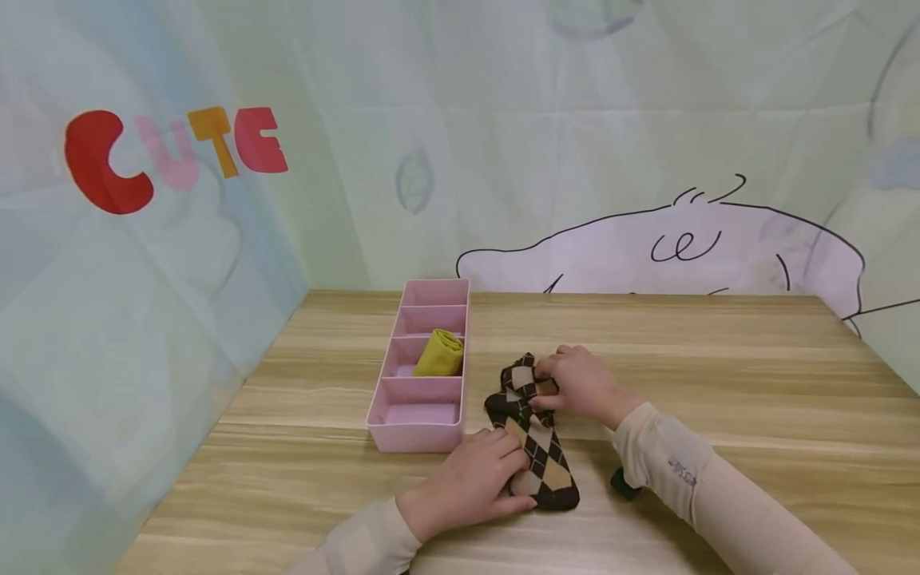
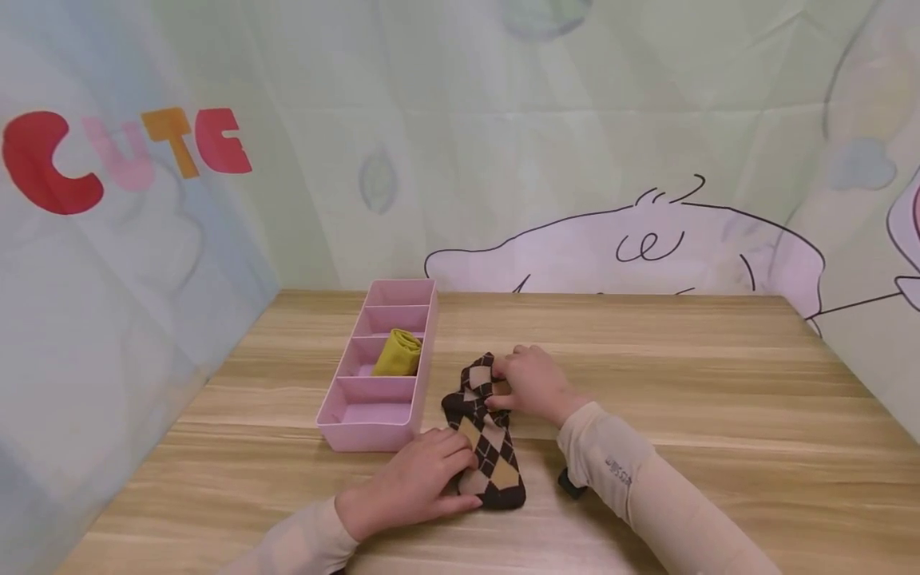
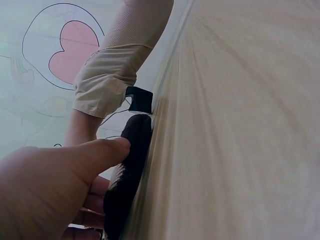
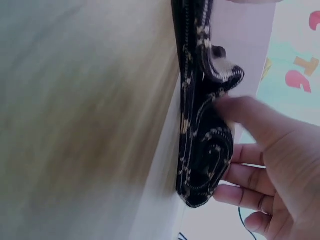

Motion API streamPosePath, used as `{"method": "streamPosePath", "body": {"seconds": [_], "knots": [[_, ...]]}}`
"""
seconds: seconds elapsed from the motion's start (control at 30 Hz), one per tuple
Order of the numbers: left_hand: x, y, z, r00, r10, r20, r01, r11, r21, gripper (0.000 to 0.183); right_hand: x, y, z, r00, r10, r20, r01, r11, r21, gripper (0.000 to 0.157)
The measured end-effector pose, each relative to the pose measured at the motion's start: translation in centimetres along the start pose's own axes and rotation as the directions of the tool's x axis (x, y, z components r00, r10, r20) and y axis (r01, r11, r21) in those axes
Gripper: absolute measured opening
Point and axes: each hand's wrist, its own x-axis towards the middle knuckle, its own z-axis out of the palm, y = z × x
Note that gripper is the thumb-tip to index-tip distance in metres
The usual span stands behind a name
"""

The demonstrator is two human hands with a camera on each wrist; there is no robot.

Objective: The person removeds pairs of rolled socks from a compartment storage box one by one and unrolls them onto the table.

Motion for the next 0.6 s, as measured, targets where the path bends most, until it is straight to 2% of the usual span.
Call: {"method": "streamPosePath", "body": {"seconds": [0.2, 0.5, 0.6], "knots": [[-0.02, -0.10, -0.07, 1.000, -0.003, 0.001, 0.003, 1.000, -0.003, 0.034, 0.30, -0.45, -0.01, 1.000, -0.025, -0.015, 0.024, 0.995, -0.093, 0.024], [-0.02, 0.04, -0.13, 1.000, 0.012, 0.002, -0.012, 1.000, -0.002, 0.034, 0.51, -0.18, -0.35, 0.992, -0.038, -0.118, 0.026, 0.994, -0.102, 0.010], [-0.03, 0.17, -0.17, 0.999, 0.031, 0.010, -0.032, 0.999, 0.018, 0.036, 0.70, 0.18, -0.52, 0.990, -0.023, -0.136, 0.014, 0.998, -0.063, 0.007]]}}
